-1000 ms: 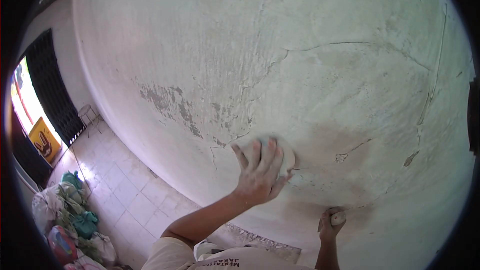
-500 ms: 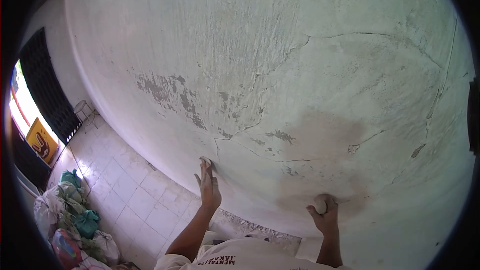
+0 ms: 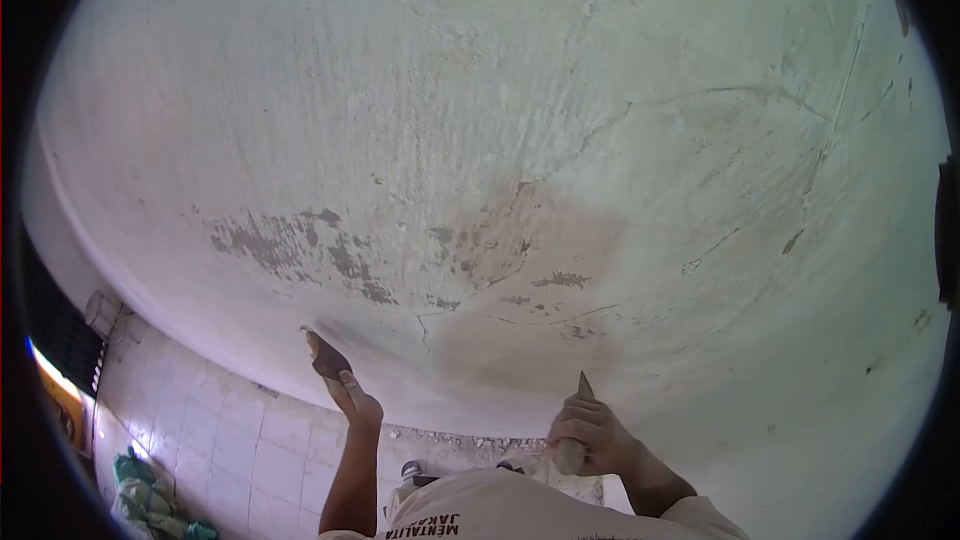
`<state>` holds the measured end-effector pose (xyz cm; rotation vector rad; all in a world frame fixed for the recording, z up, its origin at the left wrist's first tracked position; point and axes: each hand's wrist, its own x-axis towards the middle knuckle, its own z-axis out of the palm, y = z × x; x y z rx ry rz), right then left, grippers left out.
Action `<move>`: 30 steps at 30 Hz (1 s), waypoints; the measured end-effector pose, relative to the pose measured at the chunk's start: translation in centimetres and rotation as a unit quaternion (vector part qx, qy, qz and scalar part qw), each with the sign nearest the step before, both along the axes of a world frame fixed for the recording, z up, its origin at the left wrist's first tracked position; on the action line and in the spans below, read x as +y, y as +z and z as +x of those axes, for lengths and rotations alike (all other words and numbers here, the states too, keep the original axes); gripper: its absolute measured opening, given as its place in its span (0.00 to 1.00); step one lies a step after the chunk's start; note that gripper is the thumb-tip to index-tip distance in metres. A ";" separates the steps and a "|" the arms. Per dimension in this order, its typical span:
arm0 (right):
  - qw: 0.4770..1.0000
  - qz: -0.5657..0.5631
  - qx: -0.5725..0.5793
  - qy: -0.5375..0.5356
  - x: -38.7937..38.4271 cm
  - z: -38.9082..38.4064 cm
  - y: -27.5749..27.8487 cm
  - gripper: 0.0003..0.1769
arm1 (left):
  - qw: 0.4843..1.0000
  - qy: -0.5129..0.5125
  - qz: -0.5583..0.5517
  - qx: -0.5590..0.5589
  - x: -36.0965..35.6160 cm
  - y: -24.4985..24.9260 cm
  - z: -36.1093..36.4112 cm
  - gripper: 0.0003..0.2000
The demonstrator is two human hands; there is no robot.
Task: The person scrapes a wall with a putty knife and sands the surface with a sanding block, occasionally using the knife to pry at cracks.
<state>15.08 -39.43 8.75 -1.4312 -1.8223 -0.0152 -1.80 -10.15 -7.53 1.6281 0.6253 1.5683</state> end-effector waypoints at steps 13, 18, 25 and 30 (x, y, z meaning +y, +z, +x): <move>0.955 -0.208 0.065 -0.201 3.7 -6.0 1.9 0.22 | 0.986 -0.022 0.119 0.115 5.4 -2.3 1.0 0.35; 0.913 -0.310 0.106 -0.245 3.4 -6.8 -0.6 0.19 | 0.984 -0.012 0.131 0.122 5.9 -2.3 1.2 0.38; 0.903 -0.229 0.185 -0.314 1.3 -7.9 1.0 0.19 | 0.985 -0.023 0.134 0.103 5.4 -1.5 1.6 0.35; 0.850 0.183 0.393 -0.299 -2.1 -7.9 -0.8 0.23 | 0.984 -0.044 0.123 0.121 5.5 -2.2 1.2 0.36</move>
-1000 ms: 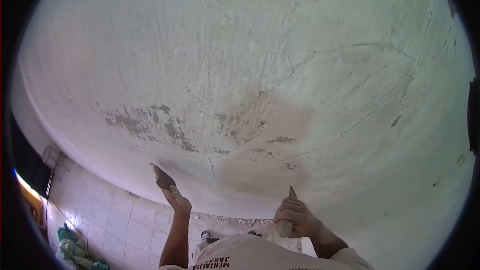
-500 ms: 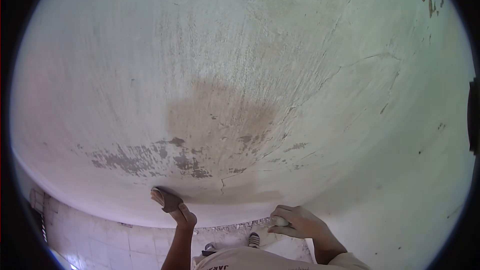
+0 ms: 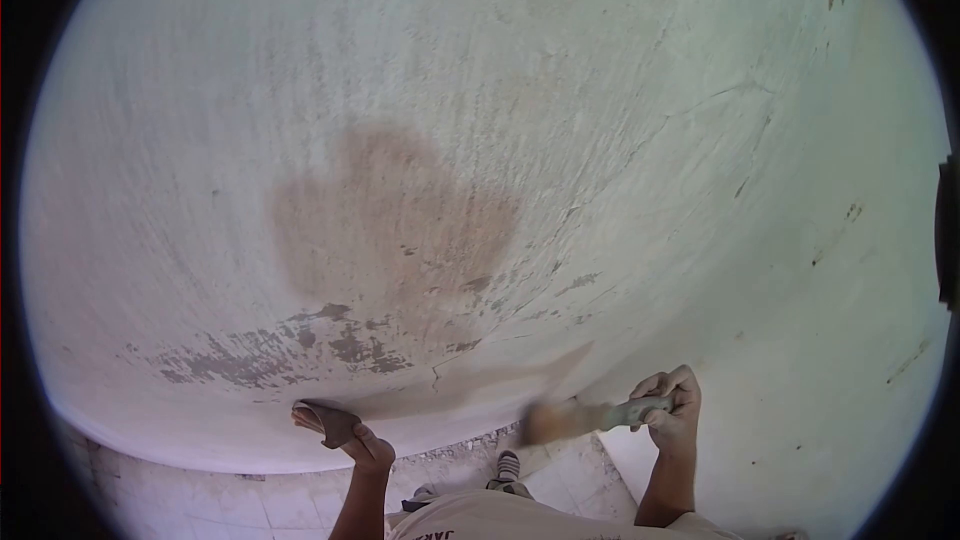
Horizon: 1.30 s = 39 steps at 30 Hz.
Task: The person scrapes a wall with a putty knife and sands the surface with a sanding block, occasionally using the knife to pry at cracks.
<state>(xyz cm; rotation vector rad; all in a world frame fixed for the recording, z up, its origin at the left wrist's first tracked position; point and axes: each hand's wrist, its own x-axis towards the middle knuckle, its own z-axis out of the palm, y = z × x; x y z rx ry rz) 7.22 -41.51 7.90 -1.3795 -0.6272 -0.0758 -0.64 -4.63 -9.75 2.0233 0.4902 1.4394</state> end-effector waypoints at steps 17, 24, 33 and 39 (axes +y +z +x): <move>0.975 0.056 0.199 0.074 8.6 -0.1 -0.2 0.17 | 0.998 -0.037 -0.031 -0.028 1.7 -3.9 -0.9 0.33; 0.983 0.018 0.183 0.024 11.2 2.7 4.8 0.16 | 0.996 -0.042 -0.051 -0.054 2.6 -6.5 -1.1 0.29; 0.981 -0.039 0.188 0.003 10.7 2.8 7.2 0.17 | 0.997 -0.035 -0.037 -0.065 0.7 -3.0 -0.8 0.18; 0.987 -0.040 0.151 -0.028 11.4 2.9 9.3 0.16 | 0.981 -0.139 -0.132 -0.020 4.8 -10.0 -2.2 0.21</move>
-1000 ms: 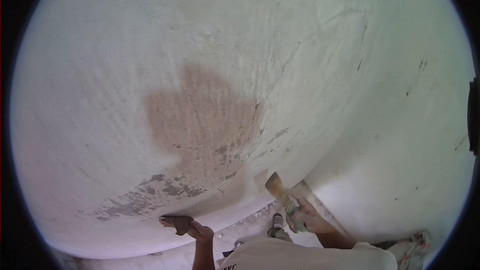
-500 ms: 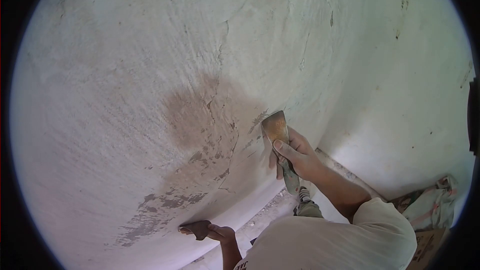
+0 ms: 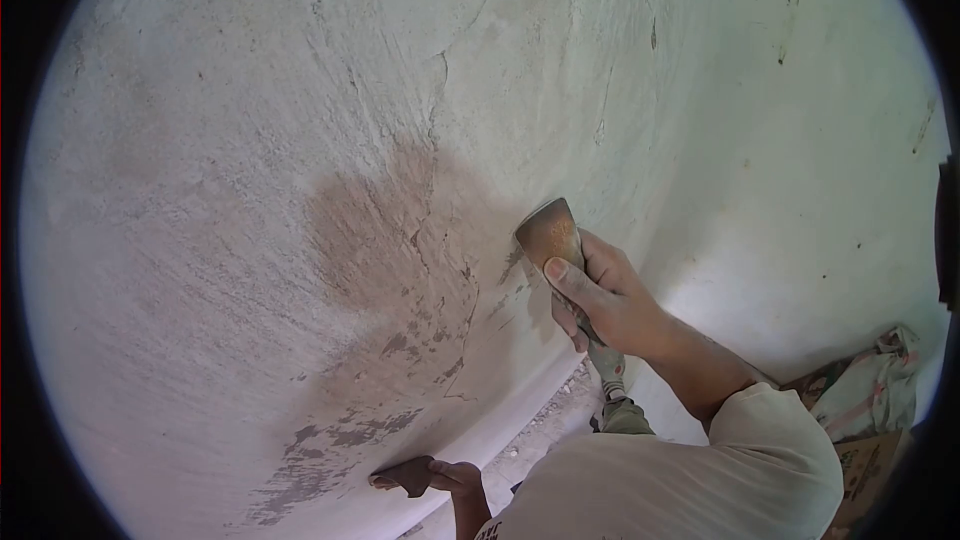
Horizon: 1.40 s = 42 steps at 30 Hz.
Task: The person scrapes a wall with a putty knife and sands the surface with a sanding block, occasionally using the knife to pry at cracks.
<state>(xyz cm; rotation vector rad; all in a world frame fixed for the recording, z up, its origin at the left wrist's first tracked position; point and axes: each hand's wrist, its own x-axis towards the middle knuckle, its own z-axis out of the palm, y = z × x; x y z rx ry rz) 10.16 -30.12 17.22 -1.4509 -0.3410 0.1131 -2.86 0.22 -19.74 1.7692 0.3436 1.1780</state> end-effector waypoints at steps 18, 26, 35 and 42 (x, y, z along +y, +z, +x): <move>0.995 0.008 -0.024 -0.097 1.1 -0.1 0.2 0.17 | 0.851 0.205 0.479 -0.067 -0.2 -1.1 1.3 0.15; 0.996 -0.020 -0.011 -0.089 0.7 -0.3 0.2 0.15 | 0.937 0.171 0.304 -0.029 -1.7 1.3 1.7 0.26; 0.997 -0.050 -0.016 -0.049 0.2 -0.5 0.7 0.14 | 0.952 0.180 0.247 0.031 -2.9 6.6 2.7 0.37; 0.998 -0.055 0.007 0.043 -1.6 0.4 -0.6 0.13 | 0.968 0.116 0.219 0.049 -3.5 9.4 0.8 0.32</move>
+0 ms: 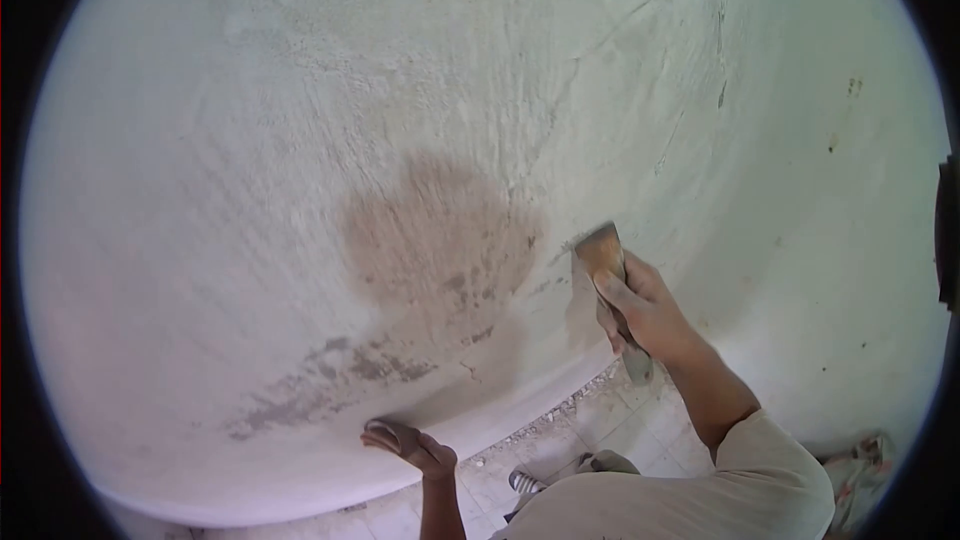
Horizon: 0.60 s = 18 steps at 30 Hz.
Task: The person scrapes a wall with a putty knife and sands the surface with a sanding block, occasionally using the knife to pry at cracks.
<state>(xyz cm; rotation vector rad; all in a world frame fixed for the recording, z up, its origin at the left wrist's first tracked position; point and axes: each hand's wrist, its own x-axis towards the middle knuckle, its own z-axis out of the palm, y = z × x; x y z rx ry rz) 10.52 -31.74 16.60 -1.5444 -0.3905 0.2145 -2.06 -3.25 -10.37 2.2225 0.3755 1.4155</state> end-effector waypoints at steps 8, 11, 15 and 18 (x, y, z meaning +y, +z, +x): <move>0.984 0.112 0.088 0.108 -0.8 0.7 -2.0 0.12 | 0.960 -0.049 -0.277 -0.006 -7.0 -0.3 -10.0 0.22; 0.960 0.147 0.188 0.144 -2.2 -1.0 -7.8 0.12 | 0.931 -0.026 -0.363 -0.020 -13.5 -1.7 -12.5 0.21; 0.884 0.180 0.384 0.194 -6.0 -7.9 -15.5 0.16 | 0.931 -0.018 -0.366 -0.006 -17.7 -0.7 -14.5 0.20; 0.804 0.175 0.512 0.248 -9.8 -11.1 -19.2 0.10 | 0.936 -0.020 -0.350 0.022 -20.5 0.1 -15.1 0.20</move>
